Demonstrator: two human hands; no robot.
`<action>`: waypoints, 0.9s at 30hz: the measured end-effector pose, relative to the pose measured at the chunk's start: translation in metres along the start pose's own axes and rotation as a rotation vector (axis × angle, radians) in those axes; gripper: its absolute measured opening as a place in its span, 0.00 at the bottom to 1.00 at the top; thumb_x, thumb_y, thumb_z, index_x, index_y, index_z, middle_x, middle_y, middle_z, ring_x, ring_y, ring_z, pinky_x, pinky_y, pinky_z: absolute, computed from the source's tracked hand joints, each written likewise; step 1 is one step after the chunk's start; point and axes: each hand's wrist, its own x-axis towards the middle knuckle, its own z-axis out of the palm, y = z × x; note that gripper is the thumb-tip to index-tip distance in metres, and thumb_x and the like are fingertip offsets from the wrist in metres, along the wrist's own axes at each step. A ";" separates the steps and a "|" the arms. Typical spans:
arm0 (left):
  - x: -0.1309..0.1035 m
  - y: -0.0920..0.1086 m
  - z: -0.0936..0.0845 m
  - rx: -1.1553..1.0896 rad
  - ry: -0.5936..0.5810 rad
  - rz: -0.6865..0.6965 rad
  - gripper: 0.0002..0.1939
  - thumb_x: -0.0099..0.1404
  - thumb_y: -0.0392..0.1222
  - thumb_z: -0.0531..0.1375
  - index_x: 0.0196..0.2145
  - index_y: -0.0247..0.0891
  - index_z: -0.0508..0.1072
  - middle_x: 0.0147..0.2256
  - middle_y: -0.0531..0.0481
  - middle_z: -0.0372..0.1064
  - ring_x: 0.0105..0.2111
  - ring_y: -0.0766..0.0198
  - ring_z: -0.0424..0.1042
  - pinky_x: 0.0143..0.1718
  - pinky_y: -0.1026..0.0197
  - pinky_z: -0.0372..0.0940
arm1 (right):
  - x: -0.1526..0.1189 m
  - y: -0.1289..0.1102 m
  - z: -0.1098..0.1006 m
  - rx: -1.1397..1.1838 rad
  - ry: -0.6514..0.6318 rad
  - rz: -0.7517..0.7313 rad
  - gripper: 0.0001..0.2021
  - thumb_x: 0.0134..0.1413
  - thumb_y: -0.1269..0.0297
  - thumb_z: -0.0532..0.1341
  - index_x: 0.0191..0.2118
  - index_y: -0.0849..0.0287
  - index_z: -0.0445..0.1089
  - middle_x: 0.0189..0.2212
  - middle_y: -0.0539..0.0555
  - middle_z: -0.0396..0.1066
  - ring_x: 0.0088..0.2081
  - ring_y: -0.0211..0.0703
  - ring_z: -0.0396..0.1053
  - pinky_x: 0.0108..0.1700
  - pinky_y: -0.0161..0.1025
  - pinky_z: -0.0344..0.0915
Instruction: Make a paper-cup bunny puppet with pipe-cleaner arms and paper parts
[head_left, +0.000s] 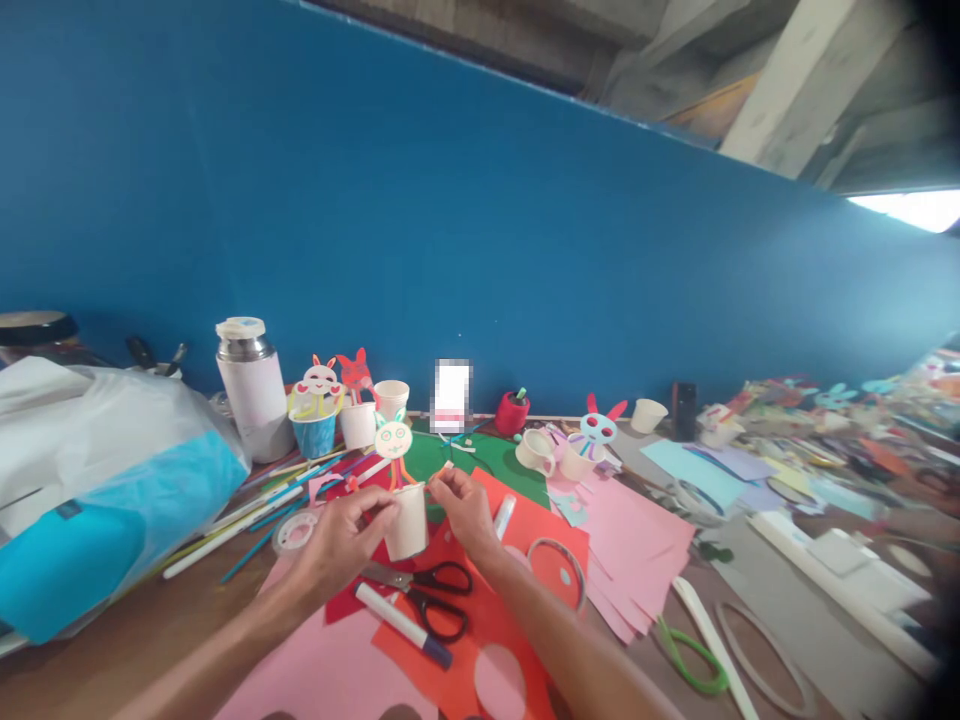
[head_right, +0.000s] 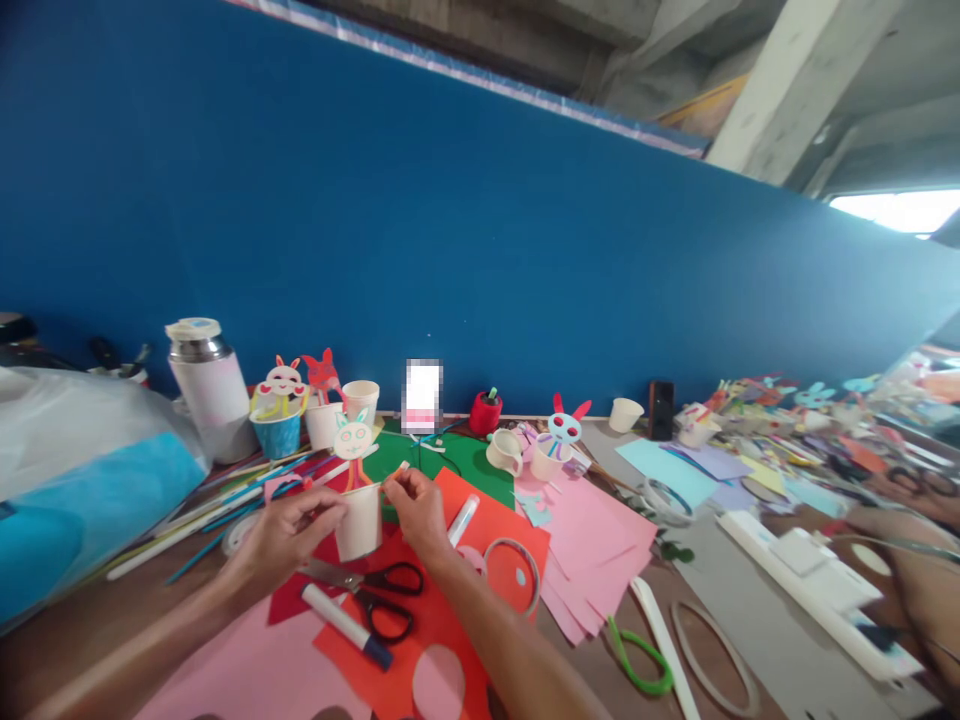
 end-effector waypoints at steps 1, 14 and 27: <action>0.004 0.003 0.001 -0.001 0.034 0.050 0.11 0.59 0.43 0.53 0.29 0.37 0.72 0.27 0.52 0.70 0.28 0.66 0.68 0.30 0.66 0.62 | -0.001 0.000 0.001 -0.011 -0.005 -0.008 0.08 0.45 0.61 0.60 0.24 0.61 0.67 0.20 0.47 0.64 0.25 0.36 0.62 0.31 0.33 0.60; 0.042 0.012 0.023 0.154 0.092 0.164 0.09 0.57 0.39 0.54 0.31 0.37 0.73 0.32 0.49 0.71 0.29 0.65 0.67 0.33 0.64 0.62 | -0.013 -0.008 0.007 -0.167 -0.044 -0.101 0.11 0.50 0.59 0.57 0.29 0.63 0.69 0.23 0.49 0.66 0.26 0.35 0.61 0.30 0.32 0.59; 0.038 0.016 0.025 0.332 0.143 0.202 0.09 0.57 0.40 0.55 0.32 0.40 0.75 0.35 0.47 0.72 0.39 0.57 0.66 0.42 0.57 0.60 | -0.016 -0.012 0.011 -0.242 -0.034 -0.182 0.07 0.50 0.64 0.57 0.28 0.62 0.68 0.23 0.49 0.67 0.27 0.37 0.61 0.30 0.32 0.57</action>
